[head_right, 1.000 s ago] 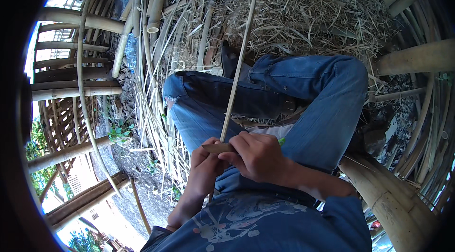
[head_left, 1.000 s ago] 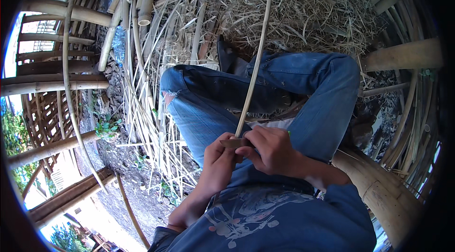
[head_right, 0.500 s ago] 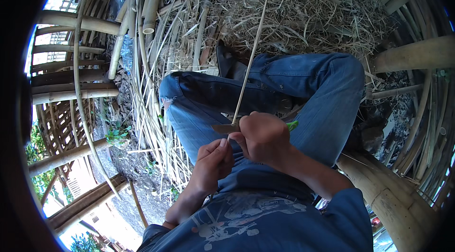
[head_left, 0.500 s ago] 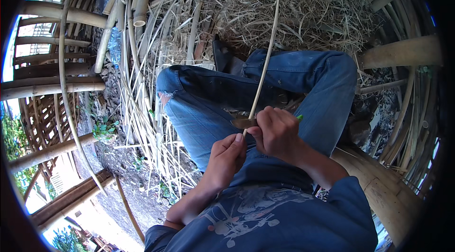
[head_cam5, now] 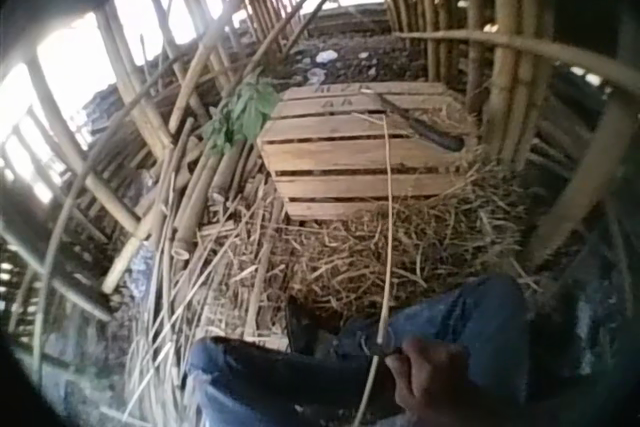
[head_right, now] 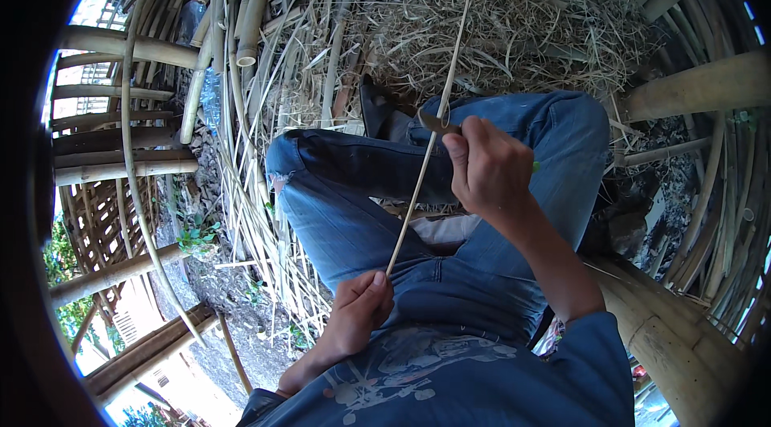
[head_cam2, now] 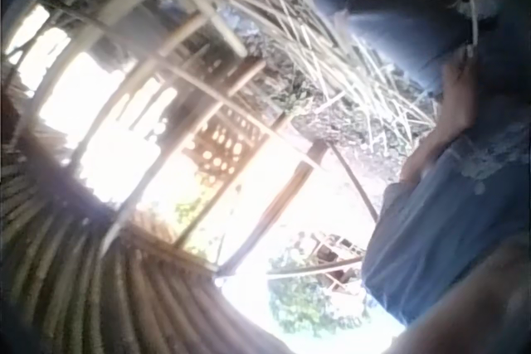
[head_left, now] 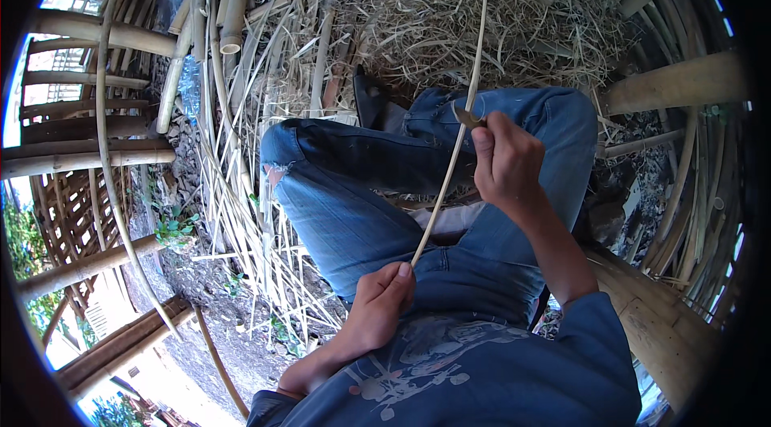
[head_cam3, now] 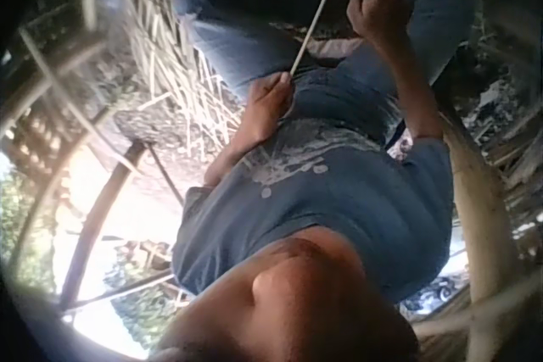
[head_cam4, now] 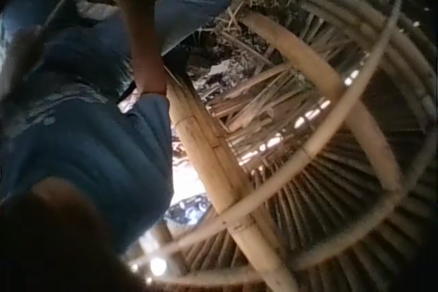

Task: The person holds a bamboo strip with one hand and scrapes along its surface using a knife.

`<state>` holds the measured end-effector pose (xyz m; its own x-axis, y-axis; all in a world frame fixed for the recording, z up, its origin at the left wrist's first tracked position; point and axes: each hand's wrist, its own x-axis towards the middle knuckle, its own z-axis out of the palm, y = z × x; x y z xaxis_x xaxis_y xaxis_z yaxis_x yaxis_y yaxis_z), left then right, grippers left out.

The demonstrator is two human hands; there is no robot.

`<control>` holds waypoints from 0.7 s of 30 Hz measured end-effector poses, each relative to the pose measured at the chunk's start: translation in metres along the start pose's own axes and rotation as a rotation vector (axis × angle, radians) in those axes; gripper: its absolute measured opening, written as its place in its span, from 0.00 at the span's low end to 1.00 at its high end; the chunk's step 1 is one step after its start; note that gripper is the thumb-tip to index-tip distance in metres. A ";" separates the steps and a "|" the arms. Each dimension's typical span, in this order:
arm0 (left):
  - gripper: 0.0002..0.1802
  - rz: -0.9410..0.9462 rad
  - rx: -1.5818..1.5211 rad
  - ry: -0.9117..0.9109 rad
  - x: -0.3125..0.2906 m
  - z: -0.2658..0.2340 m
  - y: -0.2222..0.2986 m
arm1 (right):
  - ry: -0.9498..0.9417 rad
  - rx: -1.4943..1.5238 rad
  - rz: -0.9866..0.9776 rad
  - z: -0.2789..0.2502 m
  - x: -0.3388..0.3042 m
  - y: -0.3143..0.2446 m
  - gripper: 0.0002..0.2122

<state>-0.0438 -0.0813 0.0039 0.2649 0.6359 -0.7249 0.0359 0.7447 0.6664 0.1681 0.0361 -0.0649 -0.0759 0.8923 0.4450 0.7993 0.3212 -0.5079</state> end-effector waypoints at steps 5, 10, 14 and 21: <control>0.22 0.037 0.053 0.047 -0.010 -0.002 -0.001 | 0.010 -0.022 -0.101 -0.002 0.009 0.010 0.14; 0.22 -0.006 0.122 0.066 -0.023 -0.004 -0.004 | 0.050 -0.137 0.114 -0.002 0.023 0.030 0.15; 0.21 -0.125 0.003 -0.018 -0.036 -0.011 -0.018 | 0.054 -0.254 0.320 -0.017 0.042 0.082 0.19; 0.20 -0.012 0.008 0.103 -0.023 -0.014 -0.001 | -0.156 0.474 0.423 -0.032 -0.001 0.001 0.16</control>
<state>-0.0636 -0.0933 0.0175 0.1642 0.6448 -0.7465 0.0459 0.7510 0.6588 0.1886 0.0254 -0.0421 0.0737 0.9964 0.0413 0.4321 0.0054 -0.9018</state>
